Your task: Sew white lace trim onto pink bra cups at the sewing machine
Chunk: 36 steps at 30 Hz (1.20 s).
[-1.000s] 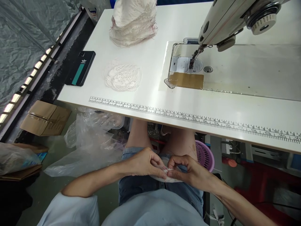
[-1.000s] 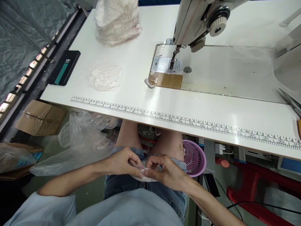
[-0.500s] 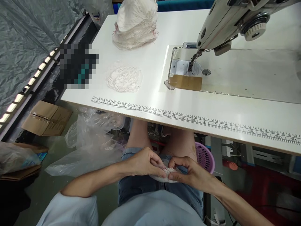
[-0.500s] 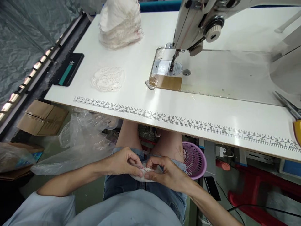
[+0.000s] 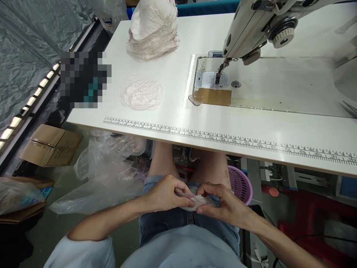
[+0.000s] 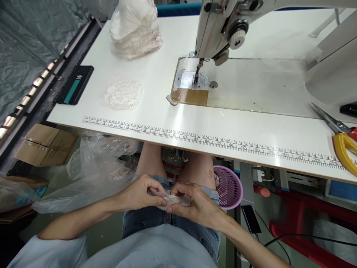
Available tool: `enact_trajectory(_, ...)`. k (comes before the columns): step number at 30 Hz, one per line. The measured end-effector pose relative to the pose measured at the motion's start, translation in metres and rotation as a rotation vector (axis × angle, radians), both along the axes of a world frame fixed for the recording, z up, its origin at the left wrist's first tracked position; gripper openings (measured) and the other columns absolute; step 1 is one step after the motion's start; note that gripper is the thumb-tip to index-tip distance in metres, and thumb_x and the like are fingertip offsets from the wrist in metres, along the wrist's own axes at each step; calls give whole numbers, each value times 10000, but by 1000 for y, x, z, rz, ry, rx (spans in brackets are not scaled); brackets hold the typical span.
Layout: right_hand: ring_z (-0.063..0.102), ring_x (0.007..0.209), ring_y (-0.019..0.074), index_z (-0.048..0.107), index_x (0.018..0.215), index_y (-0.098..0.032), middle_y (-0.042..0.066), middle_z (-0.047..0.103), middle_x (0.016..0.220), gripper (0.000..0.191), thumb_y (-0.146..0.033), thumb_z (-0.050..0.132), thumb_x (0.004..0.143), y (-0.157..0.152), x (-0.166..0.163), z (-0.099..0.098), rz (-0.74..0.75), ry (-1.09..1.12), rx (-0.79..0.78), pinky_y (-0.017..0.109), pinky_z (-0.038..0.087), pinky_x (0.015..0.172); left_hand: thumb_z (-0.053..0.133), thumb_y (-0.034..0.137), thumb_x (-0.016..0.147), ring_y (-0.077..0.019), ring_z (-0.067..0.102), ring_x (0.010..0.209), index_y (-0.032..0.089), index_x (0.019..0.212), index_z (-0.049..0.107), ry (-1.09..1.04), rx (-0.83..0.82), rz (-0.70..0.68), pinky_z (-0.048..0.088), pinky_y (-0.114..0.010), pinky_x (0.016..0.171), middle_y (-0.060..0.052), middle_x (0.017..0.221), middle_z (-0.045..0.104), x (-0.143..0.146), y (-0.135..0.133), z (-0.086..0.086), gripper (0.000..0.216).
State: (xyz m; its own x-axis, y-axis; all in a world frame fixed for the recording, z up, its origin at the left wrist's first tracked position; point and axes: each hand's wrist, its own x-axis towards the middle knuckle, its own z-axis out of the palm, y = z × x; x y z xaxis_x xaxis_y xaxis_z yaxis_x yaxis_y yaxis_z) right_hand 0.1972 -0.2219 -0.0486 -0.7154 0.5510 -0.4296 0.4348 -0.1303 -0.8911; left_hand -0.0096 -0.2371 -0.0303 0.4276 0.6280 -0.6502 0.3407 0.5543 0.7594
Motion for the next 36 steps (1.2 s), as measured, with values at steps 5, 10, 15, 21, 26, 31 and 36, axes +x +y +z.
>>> enact_trajectory(5, 486, 619, 117, 584, 807, -174, -3, 561, 707, 339, -505, 530, 859, -1, -2, 2, 3, 19, 92, 201, 319, 506, 701, 342, 690, -171, 658, 687, 94, 826, 726, -6, 23, -8, 421, -178, 555, -71, 746, 724, 0, -2, -2, 283)
enact_trajectory(10, 502, 639, 128, 587, 808, -184, 2, 566, 716, 302, -469, 518, 881, -2, -2, 4, -16, 11, 208, 215, 343, 557, 687, 296, 702, -178, 662, 697, 98, 798, 726, 19, 62, 10, 436, -185, 566, -72, 751, 724, 2, -1, 3, 224)
enact_trajectory(15, 490, 614, 124, 575, 783, -178, 3, 558, 681, 302, -421, 461, 923, -5, -3, 3, -51, 64, 228, 225, 338, 564, 699, 288, 693, -167, 657, 687, 111, 771, 728, 44, 91, 35, 443, -181, 570, -56, 720, 718, 3, -2, 5, 196)
enact_trajectory(21, 473, 592, 113, 595, 736, -159, -2, 542, 646, 383, -468, 454, 913, -1, -9, 4, -41, 163, 22, 210, 333, 525, 735, 325, 657, -187, 654, 716, 100, 740, 704, -11, -23, -15, 446, -205, 600, -67, 736, 711, -4, 0, 1, 242)
enact_trajectory(26, 487, 593, 115, 640, 737, -152, 2, 556, 643, 371, -473, 519, 880, 2, -11, 3, -25, 153, -7, 213, 340, 536, 796, 374, 571, -150, 621, 652, 152, 1052, 629, -39, -117, -77, 378, -175, 537, -11, 720, 696, -6, 4, -4, 555)
enact_trajectory(31, 487, 600, 122, 655, 760, -158, 5, 563, 653, 360, -473, 527, 876, 1, -7, -1, -4, 96, -10, 221, 335, 538, 751, 460, 607, -91, 486, 515, 115, 849, 660, -84, -153, -120, 299, -177, 472, 22, 592, 599, 1, 5, -12, 431)
enact_trajectory(36, 451, 577, 111, 629, 735, -164, -13, 523, 625, 362, -477, 518, 879, 3, -3, 0, -8, 80, -19, 220, 310, 518, 763, 480, 577, -62, 381, 498, 110, 676, 628, -144, -167, -61, 259, -183, 450, 38, 556, 520, 5, 6, -17, 406)
